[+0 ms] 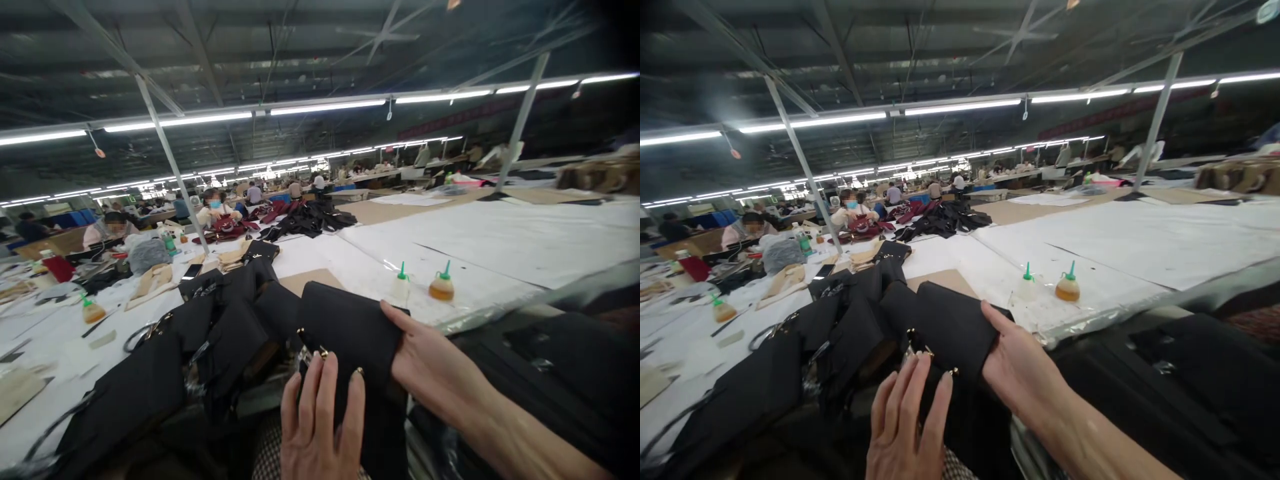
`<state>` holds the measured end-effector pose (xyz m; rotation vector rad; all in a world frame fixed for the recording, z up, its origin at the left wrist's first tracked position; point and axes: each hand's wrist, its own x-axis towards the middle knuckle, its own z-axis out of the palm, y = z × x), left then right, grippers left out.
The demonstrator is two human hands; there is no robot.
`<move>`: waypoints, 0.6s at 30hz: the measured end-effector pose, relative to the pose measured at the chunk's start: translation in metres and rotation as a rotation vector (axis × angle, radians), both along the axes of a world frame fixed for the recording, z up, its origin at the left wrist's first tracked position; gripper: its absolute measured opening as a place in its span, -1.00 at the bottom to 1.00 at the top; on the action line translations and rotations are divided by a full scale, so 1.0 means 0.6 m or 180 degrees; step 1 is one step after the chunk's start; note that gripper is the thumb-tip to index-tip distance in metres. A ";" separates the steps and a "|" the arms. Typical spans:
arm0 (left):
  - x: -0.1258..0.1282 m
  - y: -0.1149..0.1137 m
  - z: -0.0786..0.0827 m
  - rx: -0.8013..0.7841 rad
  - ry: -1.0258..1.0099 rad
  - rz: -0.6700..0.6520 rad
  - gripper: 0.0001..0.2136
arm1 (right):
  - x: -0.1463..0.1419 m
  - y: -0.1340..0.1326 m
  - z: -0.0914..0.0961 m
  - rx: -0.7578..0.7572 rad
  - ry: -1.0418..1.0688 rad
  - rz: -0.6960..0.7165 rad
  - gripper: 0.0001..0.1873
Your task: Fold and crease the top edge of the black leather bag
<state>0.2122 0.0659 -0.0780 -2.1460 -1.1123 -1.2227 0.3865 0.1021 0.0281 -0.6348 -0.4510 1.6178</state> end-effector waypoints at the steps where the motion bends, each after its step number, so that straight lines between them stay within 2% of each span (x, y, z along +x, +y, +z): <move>1: 0.007 -0.006 0.002 0.0094 0.0172 0.0058 -0.59 | -0.008 -0.022 -0.015 0.0052 0.0017 0.0226 -0.61; 3: 0.006 -0.020 0.004 0.0030 0.0423 0.0024 -0.56 | -0.018 -0.058 -0.035 0.0206 0.0015 0.0541 -0.64; 6: -0.028 -0.044 0.018 -0.0380 0.0673 -0.0110 -0.49 | -0.012 -0.083 -0.052 0.0440 -0.0161 0.0925 -0.71; 9: -0.074 -0.063 0.061 -0.1440 0.0606 0.0017 -0.45 | 0.003 -0.076 -0.075 0.0710 -0.0650 0.1449 -0.73; 12: -0.112 -0.068 0.110 -0.2509 0.0526 0.0303 -0.63 | -0.001 -0.069 -0.115 0.0901 -0.1672 0.1647 -0.61; 14: -0.132 -0.062 0.129 -0.3067 0.0604 0.0397 -0.80 | -0.017 -0.086 -0.138 0.1338 -0.2620 0.1304 -0.57; 16: -0.149 -0.052 0.131 -0.3472 0.0684 0.0530 -0.89 | -0.035 -0.127 -0.150 0.2065 -0.3448 0.0484 -0.64; 18: -0.163 -0.040 0.121 -0.3678 0.0716 0.0715 -0.89 | -0.045 -0.181 -0.150 0.2636 -0.3839 -0.0281 -0.69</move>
